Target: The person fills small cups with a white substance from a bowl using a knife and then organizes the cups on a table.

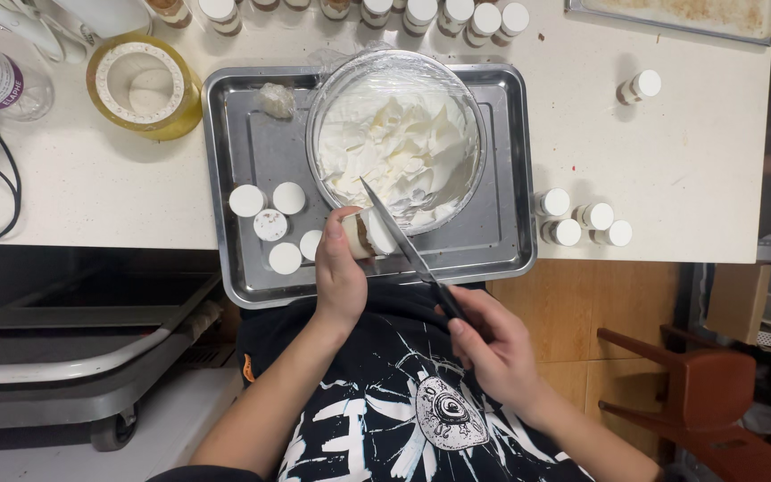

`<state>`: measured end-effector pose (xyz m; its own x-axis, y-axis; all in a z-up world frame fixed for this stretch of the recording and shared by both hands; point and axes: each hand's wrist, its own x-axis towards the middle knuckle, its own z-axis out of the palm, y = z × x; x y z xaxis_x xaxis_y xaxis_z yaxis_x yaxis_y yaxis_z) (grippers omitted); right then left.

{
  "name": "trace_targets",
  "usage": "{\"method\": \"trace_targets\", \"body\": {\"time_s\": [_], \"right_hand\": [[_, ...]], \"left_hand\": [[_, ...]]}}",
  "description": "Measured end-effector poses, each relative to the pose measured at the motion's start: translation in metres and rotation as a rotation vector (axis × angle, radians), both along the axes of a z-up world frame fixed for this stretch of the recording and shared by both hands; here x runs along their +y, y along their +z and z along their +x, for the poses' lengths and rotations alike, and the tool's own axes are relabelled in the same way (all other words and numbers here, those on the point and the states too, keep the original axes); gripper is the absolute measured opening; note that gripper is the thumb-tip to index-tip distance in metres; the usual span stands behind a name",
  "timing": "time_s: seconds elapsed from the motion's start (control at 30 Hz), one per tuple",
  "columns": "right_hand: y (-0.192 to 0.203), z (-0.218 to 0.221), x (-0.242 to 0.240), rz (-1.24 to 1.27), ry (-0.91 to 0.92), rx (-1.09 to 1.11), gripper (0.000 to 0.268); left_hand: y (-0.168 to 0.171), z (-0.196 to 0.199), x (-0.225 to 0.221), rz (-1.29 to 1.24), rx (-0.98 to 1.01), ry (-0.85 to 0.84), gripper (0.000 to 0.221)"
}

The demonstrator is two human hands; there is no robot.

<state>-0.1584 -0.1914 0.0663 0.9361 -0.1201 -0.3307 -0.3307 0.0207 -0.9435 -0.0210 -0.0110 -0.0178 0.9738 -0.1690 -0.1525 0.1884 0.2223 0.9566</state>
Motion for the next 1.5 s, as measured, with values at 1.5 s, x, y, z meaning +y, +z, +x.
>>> {"method": "trace_targets", "body": {"time_s": [1.5], "right_hand": [[-0.062,-0.002,-0.027,0.301,-0.578,-0.263,0.051]], "left_hand": [[0.024,-0.006,-0.055,-0.551,0.262,-0.592,0.052]]}}
